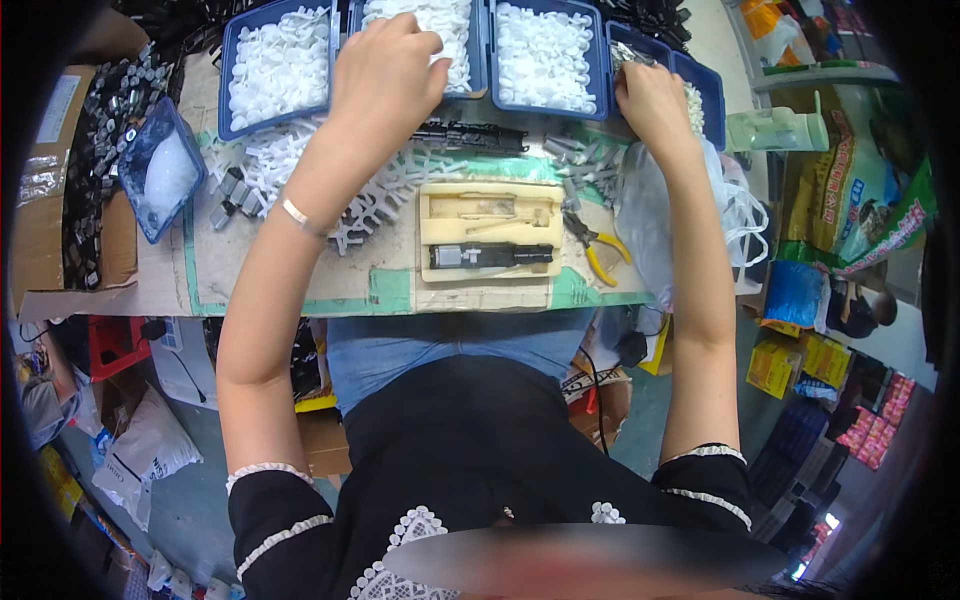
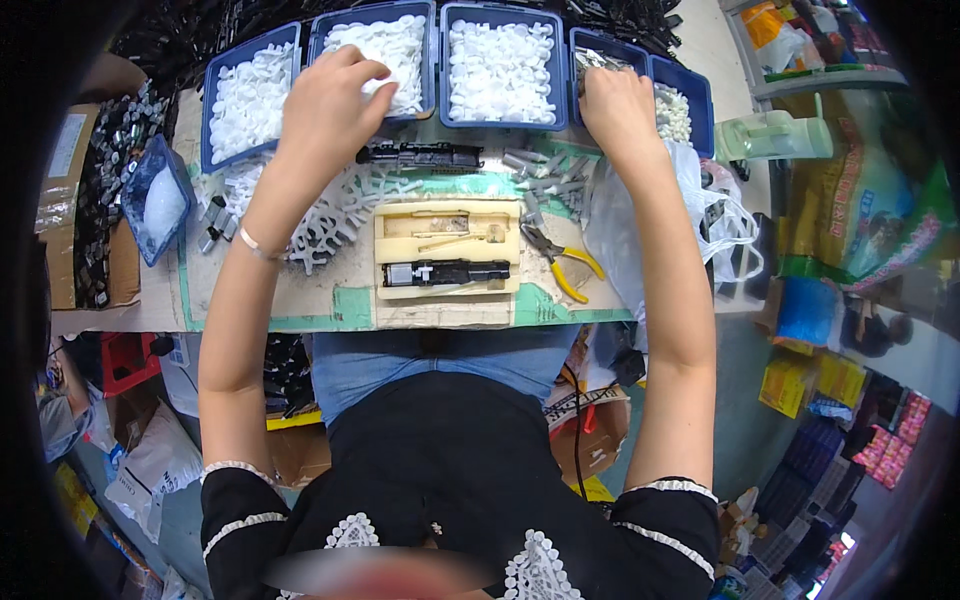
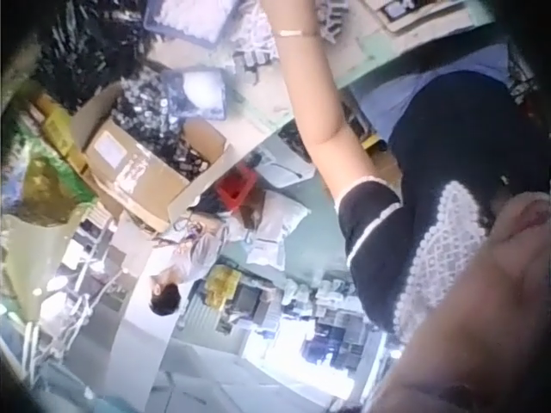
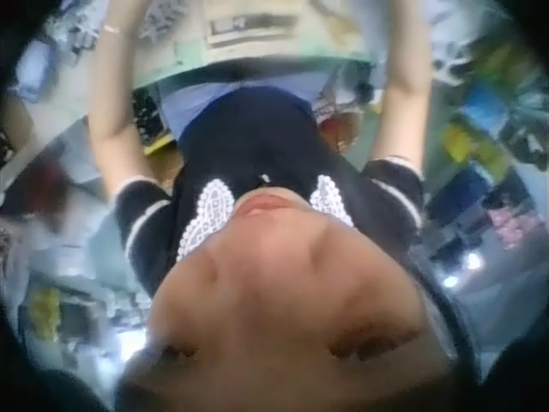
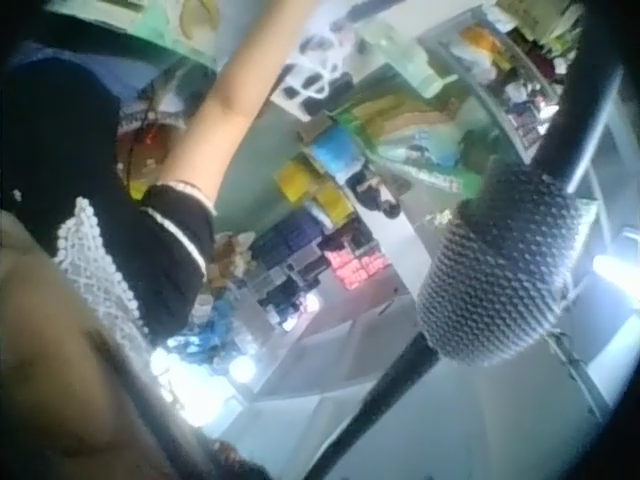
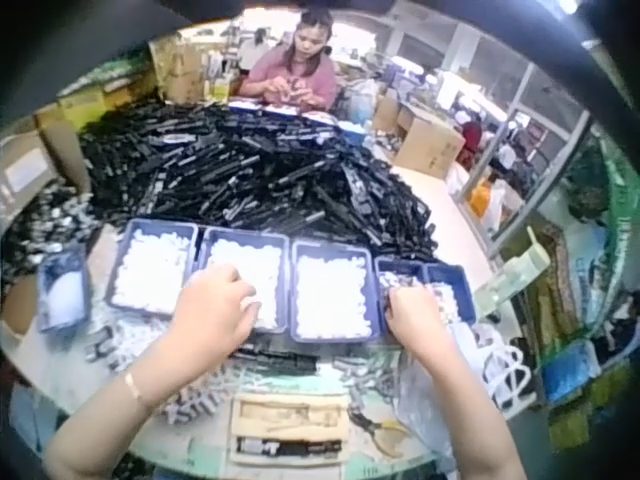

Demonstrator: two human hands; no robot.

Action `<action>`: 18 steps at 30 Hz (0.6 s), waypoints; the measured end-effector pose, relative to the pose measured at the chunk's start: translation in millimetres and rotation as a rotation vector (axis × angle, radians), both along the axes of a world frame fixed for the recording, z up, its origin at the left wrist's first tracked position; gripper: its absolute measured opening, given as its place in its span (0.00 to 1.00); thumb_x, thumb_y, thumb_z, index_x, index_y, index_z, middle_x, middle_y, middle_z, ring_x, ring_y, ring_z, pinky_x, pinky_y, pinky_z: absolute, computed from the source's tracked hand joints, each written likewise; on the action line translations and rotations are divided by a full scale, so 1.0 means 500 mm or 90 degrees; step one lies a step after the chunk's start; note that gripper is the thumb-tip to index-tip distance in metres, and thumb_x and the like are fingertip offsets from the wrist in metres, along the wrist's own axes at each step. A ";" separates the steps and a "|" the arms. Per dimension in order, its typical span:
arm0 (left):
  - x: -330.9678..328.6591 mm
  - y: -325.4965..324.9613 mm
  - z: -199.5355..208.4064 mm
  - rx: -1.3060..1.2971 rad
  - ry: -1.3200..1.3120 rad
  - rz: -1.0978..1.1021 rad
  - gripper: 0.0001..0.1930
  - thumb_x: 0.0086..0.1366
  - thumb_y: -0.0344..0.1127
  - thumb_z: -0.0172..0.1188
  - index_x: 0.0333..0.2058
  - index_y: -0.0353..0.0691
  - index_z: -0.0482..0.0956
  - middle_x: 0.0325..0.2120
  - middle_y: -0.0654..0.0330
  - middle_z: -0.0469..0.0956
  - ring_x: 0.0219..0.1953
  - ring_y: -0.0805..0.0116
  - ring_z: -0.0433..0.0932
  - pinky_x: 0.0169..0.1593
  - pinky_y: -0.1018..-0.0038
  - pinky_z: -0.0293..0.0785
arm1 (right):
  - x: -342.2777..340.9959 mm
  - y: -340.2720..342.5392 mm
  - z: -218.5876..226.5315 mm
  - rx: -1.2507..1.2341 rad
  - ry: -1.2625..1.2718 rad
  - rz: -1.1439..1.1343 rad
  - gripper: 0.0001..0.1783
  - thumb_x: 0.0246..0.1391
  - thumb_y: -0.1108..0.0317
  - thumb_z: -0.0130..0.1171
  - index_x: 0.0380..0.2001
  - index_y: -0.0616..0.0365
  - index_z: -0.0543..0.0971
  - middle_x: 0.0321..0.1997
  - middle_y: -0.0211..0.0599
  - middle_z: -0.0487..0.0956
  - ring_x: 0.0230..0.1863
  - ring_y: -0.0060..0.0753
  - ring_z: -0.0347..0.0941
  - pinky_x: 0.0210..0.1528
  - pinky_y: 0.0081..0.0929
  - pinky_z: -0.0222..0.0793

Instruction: Assembling small white plastic components into a larger black housing using hands and pliers.

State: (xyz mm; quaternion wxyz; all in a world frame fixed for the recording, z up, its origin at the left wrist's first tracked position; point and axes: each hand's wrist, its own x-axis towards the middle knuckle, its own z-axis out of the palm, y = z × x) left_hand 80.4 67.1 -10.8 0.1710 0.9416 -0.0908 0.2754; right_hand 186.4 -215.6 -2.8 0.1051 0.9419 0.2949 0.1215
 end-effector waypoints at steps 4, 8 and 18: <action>0.050 -0.029 -0.002 0.097 0.039 0.033 0.07 0.51 0.34 0.58 0.22 0.36 0.80 0.25 0.54 0.76 0.31 0.57 0.76 0.38 0.64 0.72 | -0.004 0.010 0.014 -0.019 0.064 -0.032 0.05 0.42 0.72 0.53 0.23 0.61 0.77 0.27 0.49 0.78 0.32 0.50 0.75 0.37 0.43 0.69; 0.060 -0.028 -0.001 0.118 0.038 0.023 0.06 0.47 0.31 0.56 0.18 0.36 0.79 0.22 0.53 0.77 0.30 0.56 0.76 0.38 0.63 0.72 | -0.007 0.005 0.023 0.047 0.082 -0.065 0.06 0.42 0.73 0.52 0.25 0.61 0.78 0.28 0.49 0.78 0.33 0.51 0.75 0.38 0.43 0.70; -0.091 -0.061 0.038 -0.646 0.265 -0.116 0.10 0.61 0.34 0.58 0.33 0.31 0.79 0.26 0.63 0.79 0.30 0.80 0.75 0.36 0.84 0.71 | -0.124 0.052 0.058 0.852 0.352 0.010 0.03 0.52 0.78 0.54 0.31 0.64 0.73 0.29 0.36 0.78 0.31 0.26 0.77 0.34 0.21 0.74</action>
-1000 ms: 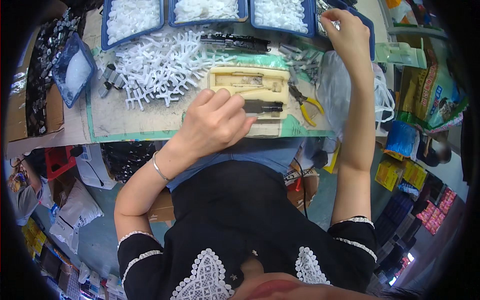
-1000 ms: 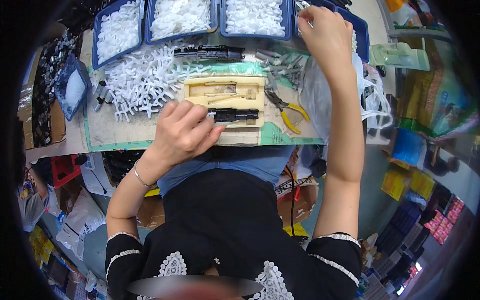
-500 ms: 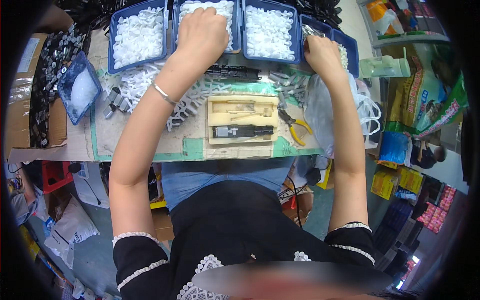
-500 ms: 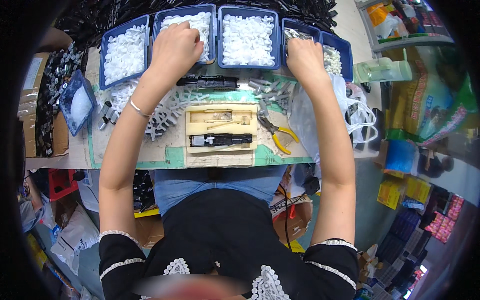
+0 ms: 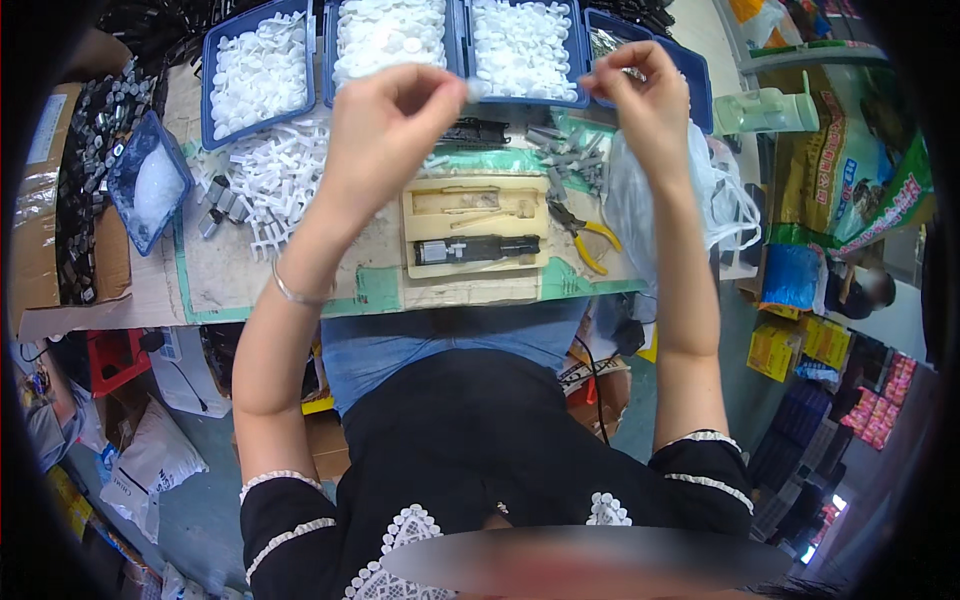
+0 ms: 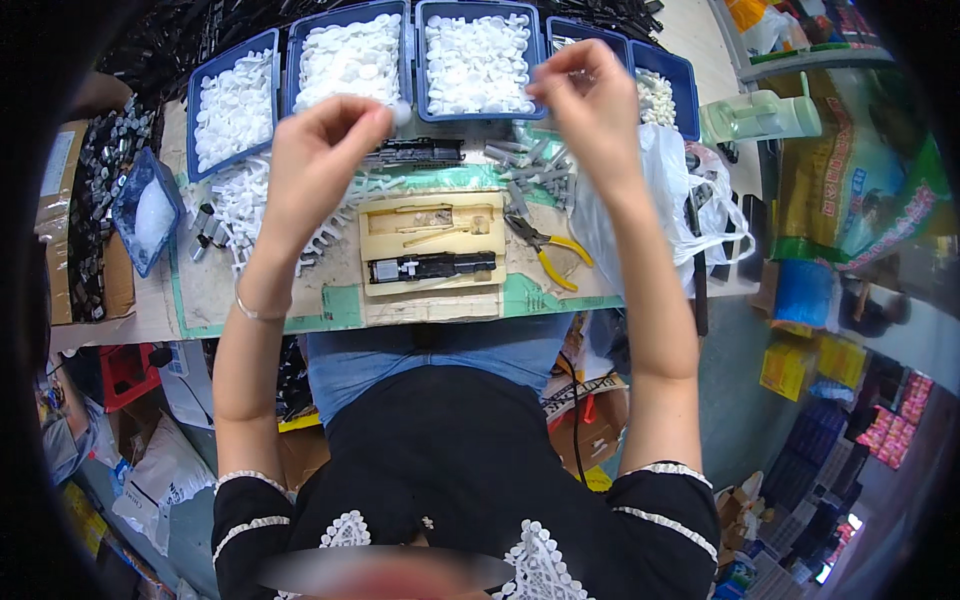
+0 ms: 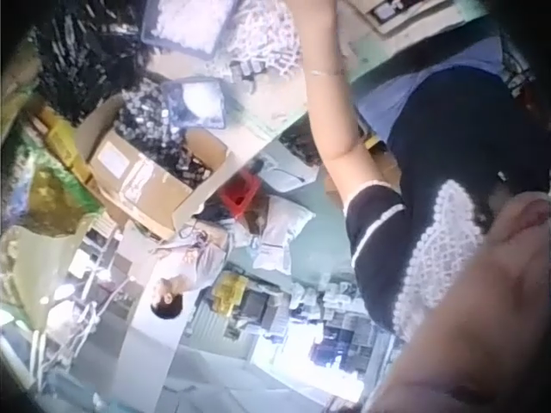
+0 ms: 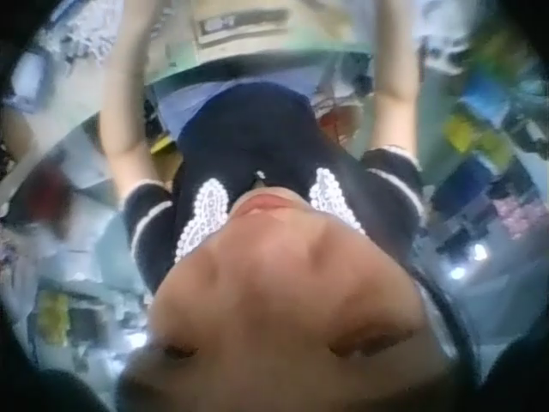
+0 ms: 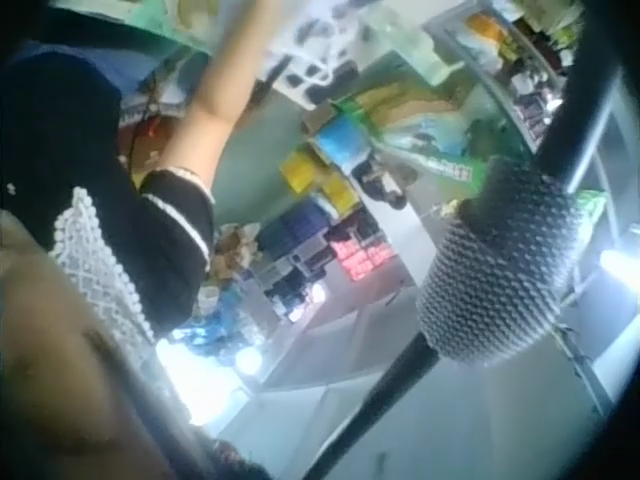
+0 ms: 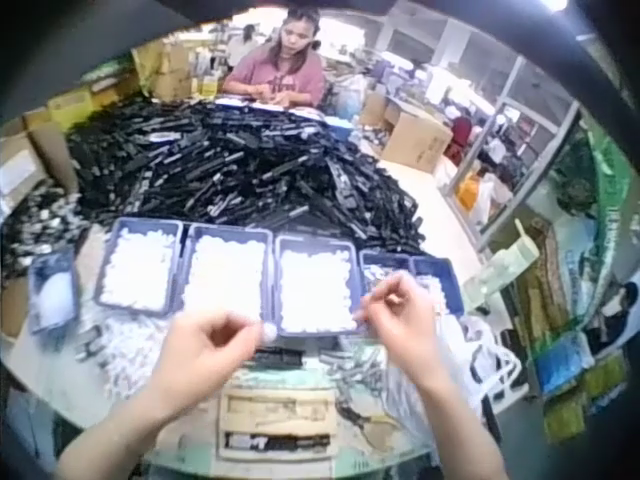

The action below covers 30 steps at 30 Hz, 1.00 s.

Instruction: Assembling small white plastic components into a larger black housing using hands and pliers.

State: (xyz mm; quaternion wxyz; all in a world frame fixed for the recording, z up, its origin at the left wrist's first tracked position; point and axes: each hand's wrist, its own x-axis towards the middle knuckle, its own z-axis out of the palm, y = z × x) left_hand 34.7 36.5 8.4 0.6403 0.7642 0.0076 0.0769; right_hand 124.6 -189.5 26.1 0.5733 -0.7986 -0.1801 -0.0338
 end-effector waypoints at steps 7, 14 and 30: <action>-0.116 -0.047 0.014 -0.343 0.119 -0.067 0.06 0.62 0.29 0.57 0.33 0.30 0.75 0.27 0.58 0.79 0.30 0.76 0.78 0.37 0.81 0.75 | -0.211 0.085 0.000 0.043 -0.134 0.148 0.13 0.50 0.85 0.55 0.29 0.60 0.63 0.33 0.40 0.73 0.36 0.26 0.72 0.44 0.23 0.72; -0.143 -0.064 0.015 -0.396 0.100 -0.032 0.04 0.62 0.27 0.56 0.32 0.30 0.75 0.28 0.56 0.79 0.31 0.74 0.79 0.37 0.80 0.77 | -0.234 0.092 -0.004 0.149 -0.172 0.095 0.13 0.43 0.85 0.61 0.25 0.60 0.67 0.28 0.40 0.76 0.27 0.29 0.74 0.27 0.22 0.70; -0.170 -0.090 -0.001 -0.393 0.027 0.034 0.05 0.62 0.27 0.56 0.32 0.29 0.74 0.31 0.56 0.78 0.32 0.74 0.78 0.39 0.79 0.76 | -0.251 0.079 -0.012 -0.043 -0.331 0.121 0.12 0.47 0.84 0.60 0.26 0.59 0.66 0.31 0.44 0.77 0.34 0.32 0.77 0.35 0.20 0.72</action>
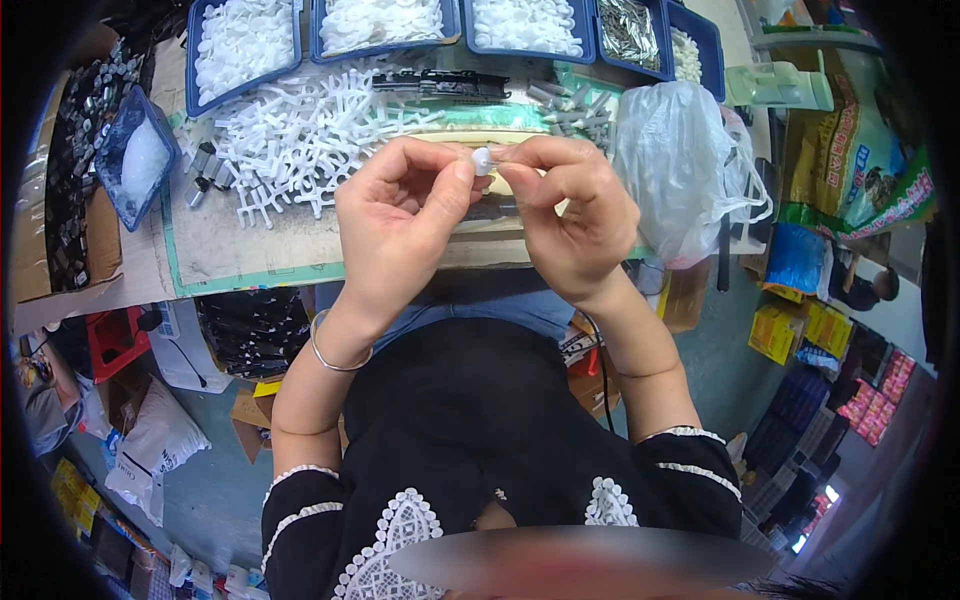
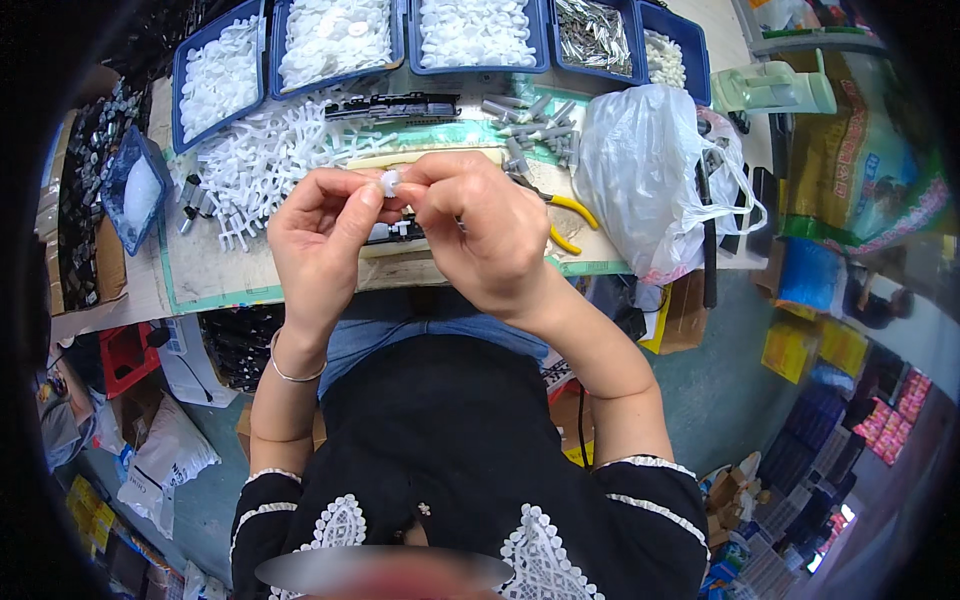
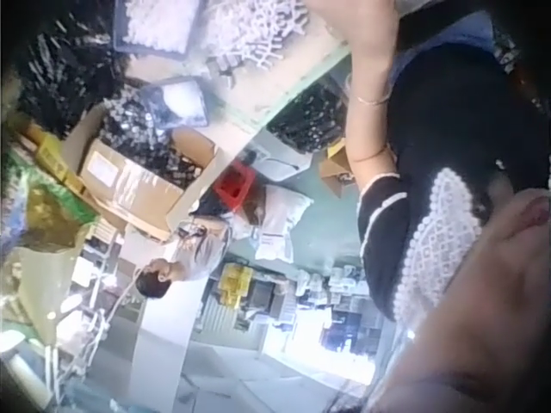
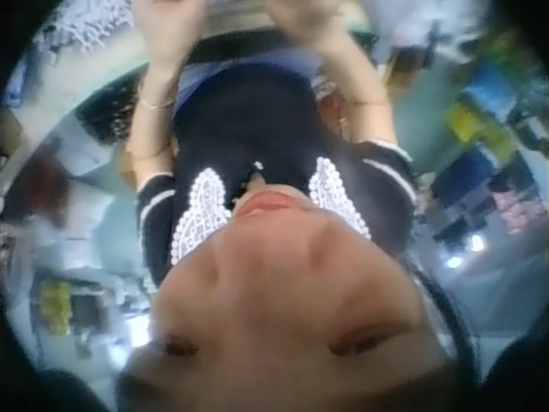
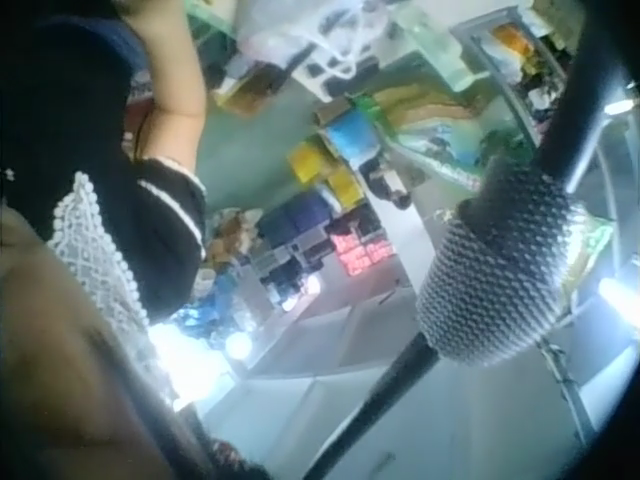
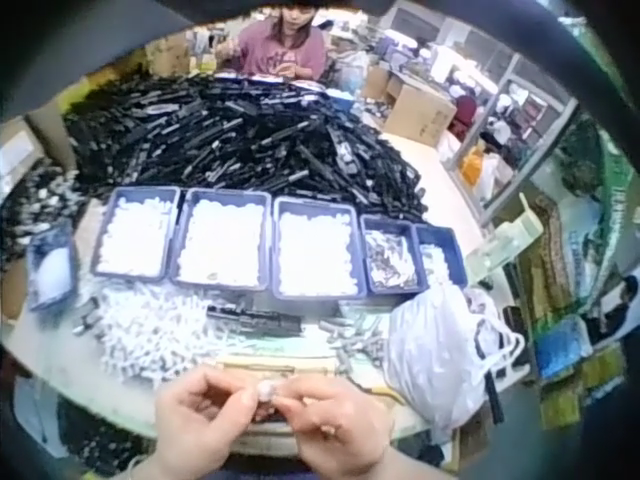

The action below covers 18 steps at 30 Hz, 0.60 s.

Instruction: Assembling small white plastic components into a larger black housing using hands and pliers.

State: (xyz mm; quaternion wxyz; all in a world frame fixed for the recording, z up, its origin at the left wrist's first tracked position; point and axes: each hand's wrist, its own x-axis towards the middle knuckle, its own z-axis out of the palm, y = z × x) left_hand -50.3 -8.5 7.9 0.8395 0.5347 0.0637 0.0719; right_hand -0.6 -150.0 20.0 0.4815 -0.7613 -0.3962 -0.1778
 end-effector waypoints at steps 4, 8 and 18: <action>-0.001 0.001 -0.004 -0.013 0.007 0.002 0.05 0.62 0.26 0.57 0.33 0.29 0.74 0.31 0.56 0.78 0.33 0.75 0.77 0.40 0.80 0.75 | 0.000 0.004 -0.004 0.076 0.054 0.001 0.12 0.43 0.85 0.61 0.24 0.60 0.68 0.29 0.42 0.78 0.30 0.34 0.77 0.31 0.22 0.72; -0.005 -0.001 -0.013 0.018 -0.012 0.015 0.05 0.62 0.26 0.57 0.33 0.29 0.74 0.32 0.57 0.78 0.34 0.75 0.77 0.41 0.80 0.75 | -0.003 -0.001 0.001 -0.037 -0.038 0.001 0.10 0.45 0.84 0.61 0.25 0.60 0.70 0.31 0.41 0.78 0.33 0.31 0.77 0.35 0.18 0.72; -0.026 0.022 -0.030 0.019 -0.014 -0.067 0.15 0.58 0.21 0.59 0.44 0.34 0.70 0.35 0.59 0.77 0.38 0.75 0.76 0.43 0.81 0.73 | -0.021 -0.017 0.009 0.052 0.535 0.057 0.06 0.45 0.78 0.61 0.31 0.63 0.80 0.28 0.39 0.80 0.30 0.30 0.78 0.34 0.21 0.74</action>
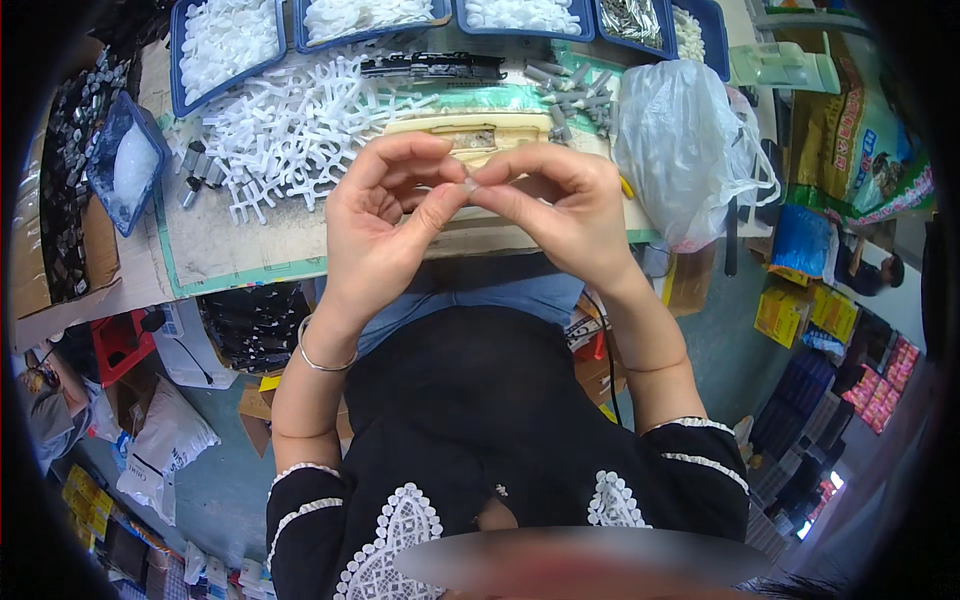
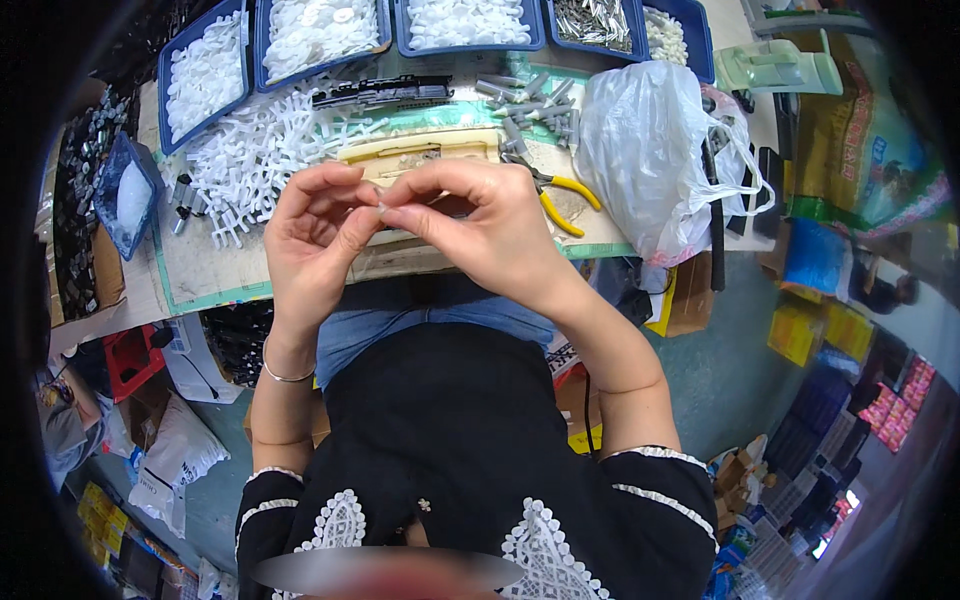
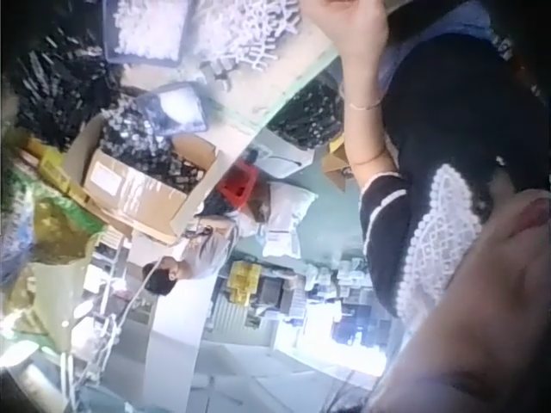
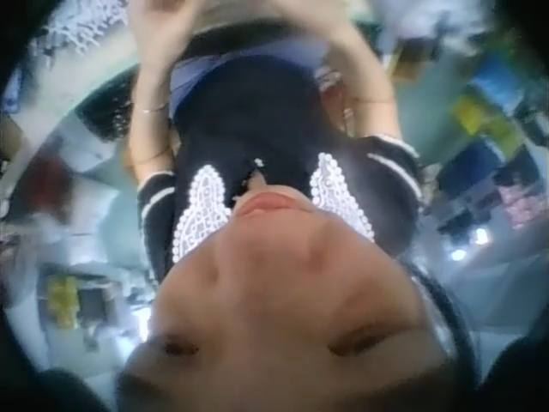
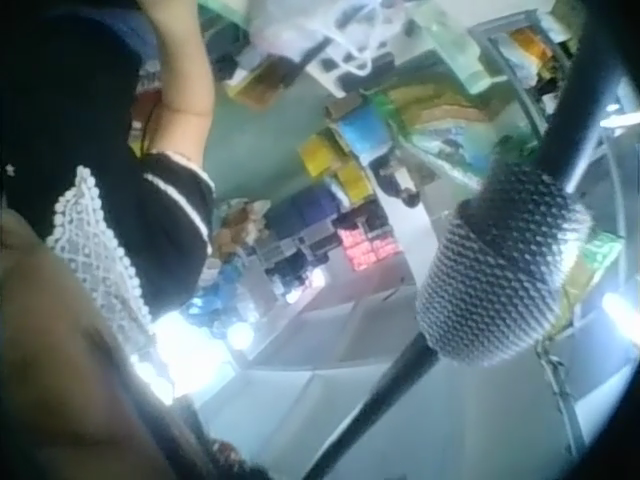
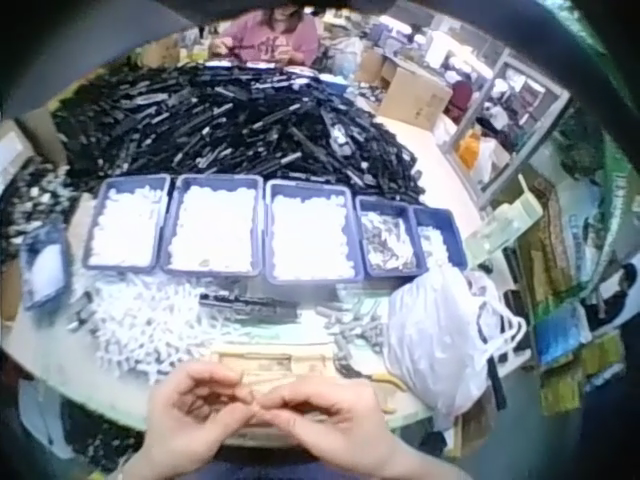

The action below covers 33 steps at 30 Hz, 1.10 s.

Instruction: Assembling small white plastic components into a larger black housing using hands and pliers.

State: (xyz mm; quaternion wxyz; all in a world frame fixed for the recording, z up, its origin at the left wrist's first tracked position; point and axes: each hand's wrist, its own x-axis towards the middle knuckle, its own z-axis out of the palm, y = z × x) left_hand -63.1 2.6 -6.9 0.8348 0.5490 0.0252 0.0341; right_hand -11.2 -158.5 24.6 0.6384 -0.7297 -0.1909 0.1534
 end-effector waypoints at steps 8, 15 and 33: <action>-0.029 0.016 0.001 0.216 0.064 -0.151 0.18 0.57 0.23 0.59 0.47 0.33 0.69 0.31 0.57 0.79 0.36 0.74 0.78 0.37 0.80 0.74 | -0.033 -0.039 -0.030 -0.238 -0.400 0.149 0.11 0.40 0.76 0.62 0.31 0.59 0.75 0.32 0.37 0.74 0.34 0.38 0.72 0.33 0.31 0.69; -0.050 0.000 0.006 0.572 -0.003 -0.011 0.15 0.54 0.23 0.61 0.43 0.33 0.74 0.28 0.55 0.77 0.30 0.65 0.77 0.28 0.75 0.74 | -0.004 -0.029 -0.091 -0.308 -0.485 0.086 0.08 0.39 0.75 0.63 0.28 0.57 0.77 0.30 0.32 0.73 0.33 0.36 0.69 0.36 0.30 0.62; -0.083 -0.026 -0.071 0.893 -0.256 0.011 0.24 0.51 0.33 0.62 0.49 0.33 0.73 0.20 0.63 0.66 0.22 0.70 0.68 0.23 0.75 0.64 | 0.042 -0.048 -0.028 -0.358 -0.508 0.129 0.12 0.39 0.69 0.64 0.32 0.55 0.78 0.35 0.33 0.75 0.40 0.35 0.70 0.46 0.31 0.62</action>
